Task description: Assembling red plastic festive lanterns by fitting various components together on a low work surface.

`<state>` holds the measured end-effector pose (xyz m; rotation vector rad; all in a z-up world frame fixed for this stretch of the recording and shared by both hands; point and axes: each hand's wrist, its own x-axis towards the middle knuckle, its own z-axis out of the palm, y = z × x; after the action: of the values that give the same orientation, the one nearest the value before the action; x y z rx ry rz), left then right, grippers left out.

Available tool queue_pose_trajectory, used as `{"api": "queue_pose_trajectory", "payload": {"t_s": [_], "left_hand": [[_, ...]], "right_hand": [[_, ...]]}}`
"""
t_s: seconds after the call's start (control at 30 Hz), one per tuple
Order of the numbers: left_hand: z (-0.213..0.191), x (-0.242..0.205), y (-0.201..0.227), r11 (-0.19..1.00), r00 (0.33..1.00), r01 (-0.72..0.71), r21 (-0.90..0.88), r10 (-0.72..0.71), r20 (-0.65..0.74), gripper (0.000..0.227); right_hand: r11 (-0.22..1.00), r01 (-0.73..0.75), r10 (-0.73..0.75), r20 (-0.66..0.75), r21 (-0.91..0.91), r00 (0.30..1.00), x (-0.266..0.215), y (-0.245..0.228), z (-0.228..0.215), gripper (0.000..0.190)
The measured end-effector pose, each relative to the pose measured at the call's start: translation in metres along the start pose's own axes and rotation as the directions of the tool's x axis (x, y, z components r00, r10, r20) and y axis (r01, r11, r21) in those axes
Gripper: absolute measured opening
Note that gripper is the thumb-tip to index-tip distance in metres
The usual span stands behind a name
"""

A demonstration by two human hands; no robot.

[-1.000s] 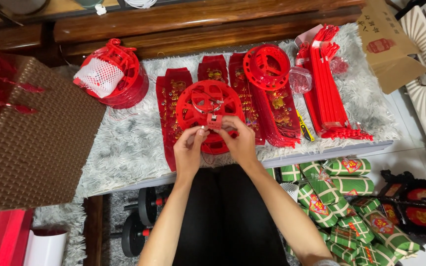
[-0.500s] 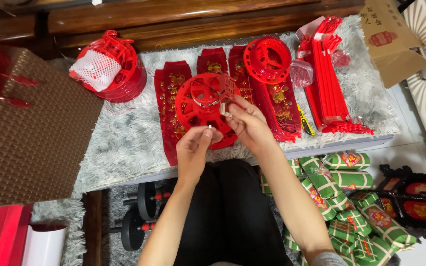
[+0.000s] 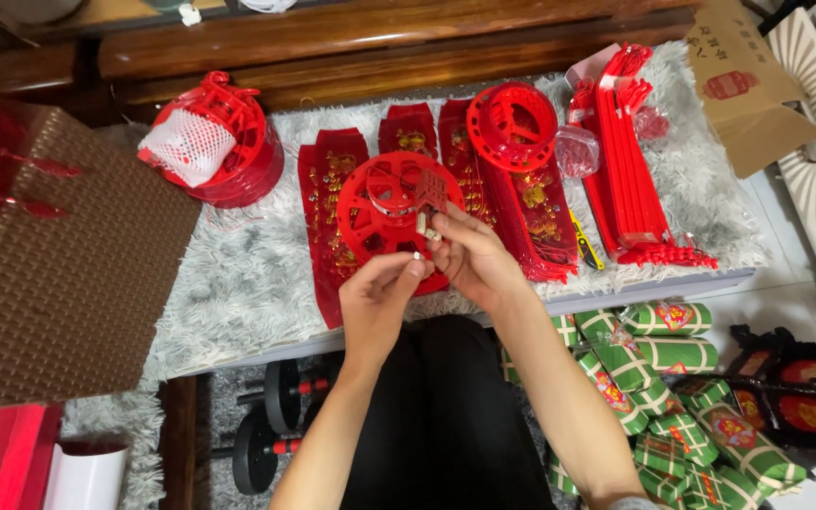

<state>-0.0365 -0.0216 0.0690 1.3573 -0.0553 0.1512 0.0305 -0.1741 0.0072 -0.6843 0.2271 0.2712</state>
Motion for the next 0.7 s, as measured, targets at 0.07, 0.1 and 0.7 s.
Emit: {"api": "queue_pose_trajectory", "payload": {"t_s": [0.07,0.1,0.7], "left_hand": [[0.003,0.000,0.002,1.000,1.000,-0.025,0.012,0.025,0.000,0.013],[0.005,-0.001,0.004,0.999,0.999,-0.044,0.025,0.044,-0.002,0.013],[0.004,-0.001,0.005,0.987,0.989,-0.146,0.070,0.147,-0.017,0.010]], "right_hand": [[1.000,0.009,-0.008,0.037,-0.030,0.999,-0.009,-0.005,0.011,0.086],[0.998,0.014,-0.010,0.070,-0.059,0.997,-0.015,-0.008,0.017,0.091],[1.000,-0.018,0.018,0.045,0.013,0.999,-0.013,-0.003,0.009,0.078]]}}
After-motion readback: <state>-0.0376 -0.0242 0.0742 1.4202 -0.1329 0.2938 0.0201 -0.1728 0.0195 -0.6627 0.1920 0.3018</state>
